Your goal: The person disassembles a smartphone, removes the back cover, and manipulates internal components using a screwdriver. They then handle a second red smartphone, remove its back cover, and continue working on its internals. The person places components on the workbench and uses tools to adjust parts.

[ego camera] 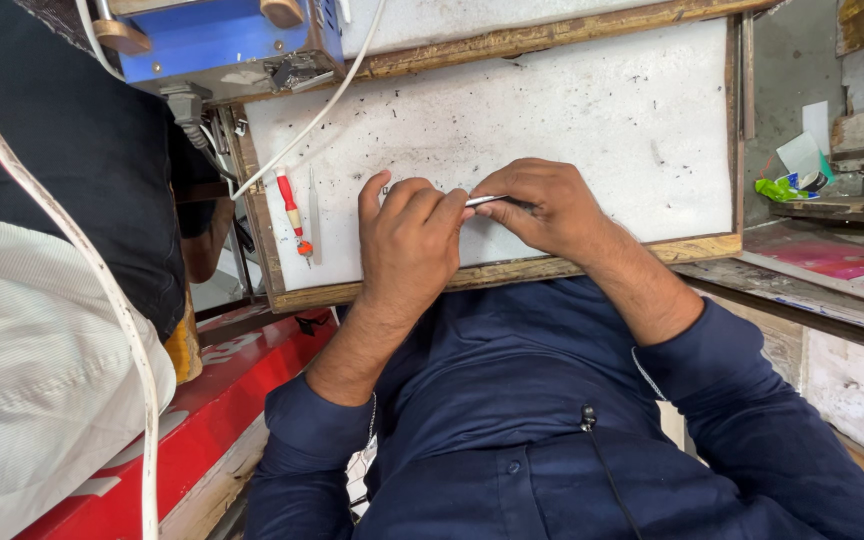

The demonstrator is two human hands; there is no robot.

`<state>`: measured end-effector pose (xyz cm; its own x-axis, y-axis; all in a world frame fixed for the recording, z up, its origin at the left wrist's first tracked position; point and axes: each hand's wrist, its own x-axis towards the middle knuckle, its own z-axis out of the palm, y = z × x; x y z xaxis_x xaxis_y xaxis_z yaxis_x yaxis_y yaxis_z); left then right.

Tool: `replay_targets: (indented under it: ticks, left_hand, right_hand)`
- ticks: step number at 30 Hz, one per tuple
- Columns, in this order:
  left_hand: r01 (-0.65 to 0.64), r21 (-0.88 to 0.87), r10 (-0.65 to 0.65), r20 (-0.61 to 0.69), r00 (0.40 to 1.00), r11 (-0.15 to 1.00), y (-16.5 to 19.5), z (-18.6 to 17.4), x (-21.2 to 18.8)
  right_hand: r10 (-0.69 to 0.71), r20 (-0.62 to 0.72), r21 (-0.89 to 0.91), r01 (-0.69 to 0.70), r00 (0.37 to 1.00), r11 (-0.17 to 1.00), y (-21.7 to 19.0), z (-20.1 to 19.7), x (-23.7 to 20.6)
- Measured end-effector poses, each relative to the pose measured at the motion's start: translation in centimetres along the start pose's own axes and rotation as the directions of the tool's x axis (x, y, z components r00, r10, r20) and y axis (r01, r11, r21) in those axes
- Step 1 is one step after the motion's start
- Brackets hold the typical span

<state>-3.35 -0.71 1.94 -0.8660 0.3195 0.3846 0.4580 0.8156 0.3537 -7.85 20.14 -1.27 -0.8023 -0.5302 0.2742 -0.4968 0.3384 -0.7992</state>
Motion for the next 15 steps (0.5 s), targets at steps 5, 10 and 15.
replay_targets:
  ticks: [5, 10, 15]
  left_hand:
    - [0.006, -0.024, -0.007, -0.063, 0.998, 1.000, 0.2, -1.4, 1.1]
    - [0.225, -0.591, -0.399, -0.181, 0.899, 0.775, 1.1, -2.6, 2.2]
    - [0.379, -0.613, -0.417, 0.088, 0.905, 0.693, 2.7, -1.1, 2.8]
  right_hand:
    - [0.144, -0.007, 0.131, -0.142, 0.990, 0.981, 0.9, 0.2, -0.9]
    - [0.382, -0.061, 0.758, -0.206, 0.922, 0.619, 2.3, 0.1, -1.5]
    - [0.312, 0.057, 0.968, -0.128, 0.948, 0.214, 2.7, 0.7, -1.1]
